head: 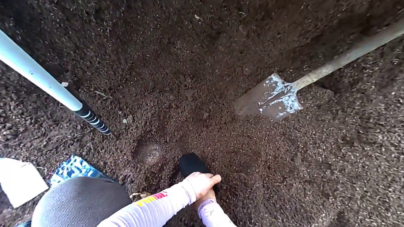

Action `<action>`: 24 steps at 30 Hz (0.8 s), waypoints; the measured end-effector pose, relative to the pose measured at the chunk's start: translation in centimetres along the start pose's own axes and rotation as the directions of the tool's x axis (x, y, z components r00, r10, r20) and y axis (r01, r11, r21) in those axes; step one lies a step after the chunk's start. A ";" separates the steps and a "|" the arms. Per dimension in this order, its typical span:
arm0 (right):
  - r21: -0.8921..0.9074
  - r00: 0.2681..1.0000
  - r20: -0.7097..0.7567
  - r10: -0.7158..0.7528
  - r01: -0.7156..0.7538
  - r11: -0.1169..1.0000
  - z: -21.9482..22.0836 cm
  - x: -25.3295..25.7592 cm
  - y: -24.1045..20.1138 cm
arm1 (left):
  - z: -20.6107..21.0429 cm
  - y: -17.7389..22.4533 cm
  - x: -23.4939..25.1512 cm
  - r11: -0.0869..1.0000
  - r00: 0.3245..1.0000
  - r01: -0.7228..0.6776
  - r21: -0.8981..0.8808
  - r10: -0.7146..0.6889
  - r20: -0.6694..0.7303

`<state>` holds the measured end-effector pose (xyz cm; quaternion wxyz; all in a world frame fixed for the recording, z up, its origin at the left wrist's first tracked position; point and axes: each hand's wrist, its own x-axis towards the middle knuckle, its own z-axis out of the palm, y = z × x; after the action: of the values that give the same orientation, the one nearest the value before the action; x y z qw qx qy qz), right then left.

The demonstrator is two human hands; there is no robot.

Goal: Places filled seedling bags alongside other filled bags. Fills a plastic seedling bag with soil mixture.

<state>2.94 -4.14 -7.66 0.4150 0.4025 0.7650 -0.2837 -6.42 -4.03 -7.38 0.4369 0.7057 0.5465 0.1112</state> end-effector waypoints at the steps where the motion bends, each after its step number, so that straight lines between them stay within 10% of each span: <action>1: -0.016 1.000 0.005 -0.022 0.022 1.000 -0.3 0.3 0.4 | -0.4 0.1 0.2 0.999 0.999 0.025 -0.027 -0.026 -0.031; 6: -0.038 0.910 -0.385 -0.152 0.149 0.988 -6.3 -1.8 1.1 | -7.0 0.5 -0.9 0.933 0.906 0.249 -0.260 -0.319 -0.277; 11: -0.352 0.757 -0.432 -0.491 0.359 0.864 -9.0 -2.6 3.0 | -13.0 1.8 -2.3 0.766 0.758 0.643 0.027 -0.630 -0.169; 15: -0.368 0.825 -0.353 -0.442 0.312 0.876 -9.0 -1.8 3.8 | -10.6 0.2 1.7 0.759 0.773 0.633 0.153 -0.612 -0.166; 22: -0.297 0.677 -0.642 -0.359 0.212 0.931 -7.4 -2.9 6.0 | -12.0 -0.2 -2.2 0.707 0.712 0.702 0.088 -0.694 -0.105; 24: -0.292 0.732 -0.583 -0.354 0.219 0.931 -6.4 -2.4 6.6 | -10.7 -0.6 -2.9 0.679 0.693 0.719 0.152 -0.717 -0.078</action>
<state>6.78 3.29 -3.07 0.1270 0.3056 0.9366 -0.1149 -14.70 -1.20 -0.56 0.3802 0.4692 0.7892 -0.1118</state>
